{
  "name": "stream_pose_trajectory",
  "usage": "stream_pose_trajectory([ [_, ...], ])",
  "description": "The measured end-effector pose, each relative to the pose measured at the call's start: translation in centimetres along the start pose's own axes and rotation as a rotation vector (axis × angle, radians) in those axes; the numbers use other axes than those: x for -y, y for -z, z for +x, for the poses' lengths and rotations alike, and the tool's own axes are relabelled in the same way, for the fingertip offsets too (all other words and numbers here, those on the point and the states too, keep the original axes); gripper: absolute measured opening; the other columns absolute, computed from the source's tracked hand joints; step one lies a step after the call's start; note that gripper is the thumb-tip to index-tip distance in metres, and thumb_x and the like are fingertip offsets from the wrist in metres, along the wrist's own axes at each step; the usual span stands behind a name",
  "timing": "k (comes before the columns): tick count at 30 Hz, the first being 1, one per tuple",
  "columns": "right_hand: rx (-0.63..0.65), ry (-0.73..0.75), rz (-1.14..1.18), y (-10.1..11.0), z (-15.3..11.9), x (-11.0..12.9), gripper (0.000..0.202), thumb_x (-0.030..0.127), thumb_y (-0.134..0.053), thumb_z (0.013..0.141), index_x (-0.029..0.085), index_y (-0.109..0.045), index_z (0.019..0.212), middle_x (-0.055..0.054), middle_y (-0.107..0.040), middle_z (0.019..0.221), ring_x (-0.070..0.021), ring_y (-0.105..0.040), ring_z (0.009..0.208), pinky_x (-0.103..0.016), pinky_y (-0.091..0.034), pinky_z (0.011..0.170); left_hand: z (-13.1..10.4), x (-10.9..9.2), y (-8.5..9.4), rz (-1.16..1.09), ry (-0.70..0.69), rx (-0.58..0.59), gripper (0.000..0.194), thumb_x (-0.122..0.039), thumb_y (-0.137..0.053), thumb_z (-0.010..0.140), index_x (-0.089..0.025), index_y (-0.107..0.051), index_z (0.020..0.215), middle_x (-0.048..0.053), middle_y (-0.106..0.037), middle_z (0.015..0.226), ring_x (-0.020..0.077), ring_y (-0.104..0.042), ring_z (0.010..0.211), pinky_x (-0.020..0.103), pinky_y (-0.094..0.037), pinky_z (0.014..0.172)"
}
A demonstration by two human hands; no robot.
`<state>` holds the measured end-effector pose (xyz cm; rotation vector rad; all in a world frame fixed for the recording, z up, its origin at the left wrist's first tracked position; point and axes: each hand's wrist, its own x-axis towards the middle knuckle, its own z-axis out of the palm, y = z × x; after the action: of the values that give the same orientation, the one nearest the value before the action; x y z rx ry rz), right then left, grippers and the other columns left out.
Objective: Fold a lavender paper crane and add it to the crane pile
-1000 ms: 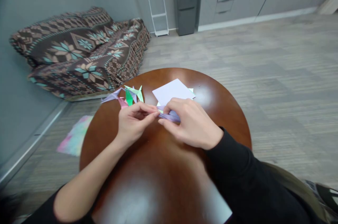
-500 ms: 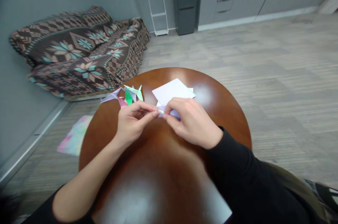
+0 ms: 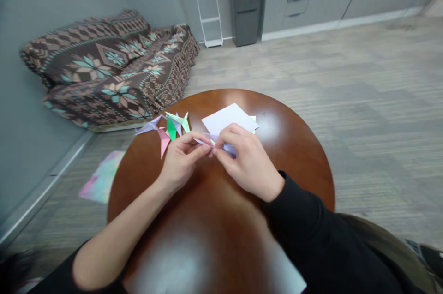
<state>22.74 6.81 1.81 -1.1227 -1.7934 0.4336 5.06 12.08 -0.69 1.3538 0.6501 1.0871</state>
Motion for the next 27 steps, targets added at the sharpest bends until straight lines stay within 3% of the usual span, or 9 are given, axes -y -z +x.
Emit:
stream_pose_trajectory([
  [7, 0.026, 0.006, 0.002, 0.03, 0.06, 0.28, 0.014, 0.008, -0.064, 0.087, 0.018, -0.063, 0.077, -0.004, -0.064, 0.084, -0.0182, -0.061, 0.081, -0.031, -0.045, 0.077, -0.14, 0.20, 0.02, -0.045, 0.027, -0.033, 0.013, -0.025, -0.084, 0.075, -0.017, -0.074, 0.074, 0.000, -0.070, 0.070, 0.0096, -0.062, 0.064, 0.022, -0.051, 0.067],
  [15, 0.048, -0.037, -0.022, 0.04, -0.03, -0.21, 0.015, 0.008, -0.062, 0.086, 0.019, -0.060, 0.076, -0.005, -0.064, 0.086, -0.0195, -0.060, 0.080, -0.033, -0.044, 0.077, 0.51, -0.43, 0.47, -0.218, 0.108, -0.224, 0.024, -0.034, -0.087, 0.071, -0.017, -0.071, 0.070, 0.000, -0.065, 0.074, 0.0080, -0.060, 0.070, 0.017, -0.052, 0.063],
  [21, 0.032, -0.118, 0.016, 0.13, 0.02, -0.14, 0.013, 0.010, -0.065, 0.085, 0.018, -0.063, 0.076, -0.003, -0.063, 0.083, -0.0182, -0.059, 0.078, -0.032, -0.043, 0.076, 0.20, -0.24, 0.38, -0.100, 0.079, -0.082, 0.019, -0.033, -0.082, 0.077, -0.016, -0.075, 0.084, 0.003, -0.069, 0.081, 0.0110, -0.063, 0.072, 0.020, -0.054, 0.062],
  [27, 0.039, -0.158, 0.051, 0.08, 0.10, 0.04, 0.013, 0.018, -0.066, 0.088, 0.018, -0.064, 0.075, -0.004, -0.064, 0.083, -0.0175, -0.059, 0.077, -0.031, -0.044, 0.072, 0.07, -0.02, 0.45, 0.020, 0.037, -0.073, 0.016, -0.031, -0.080, 0.079, -0.017, -0.074, 0.083, 0.001, -0.069, 0.073, 0.0093, -0.061, 0.059, 0.020, -0.054, 0.056],
])
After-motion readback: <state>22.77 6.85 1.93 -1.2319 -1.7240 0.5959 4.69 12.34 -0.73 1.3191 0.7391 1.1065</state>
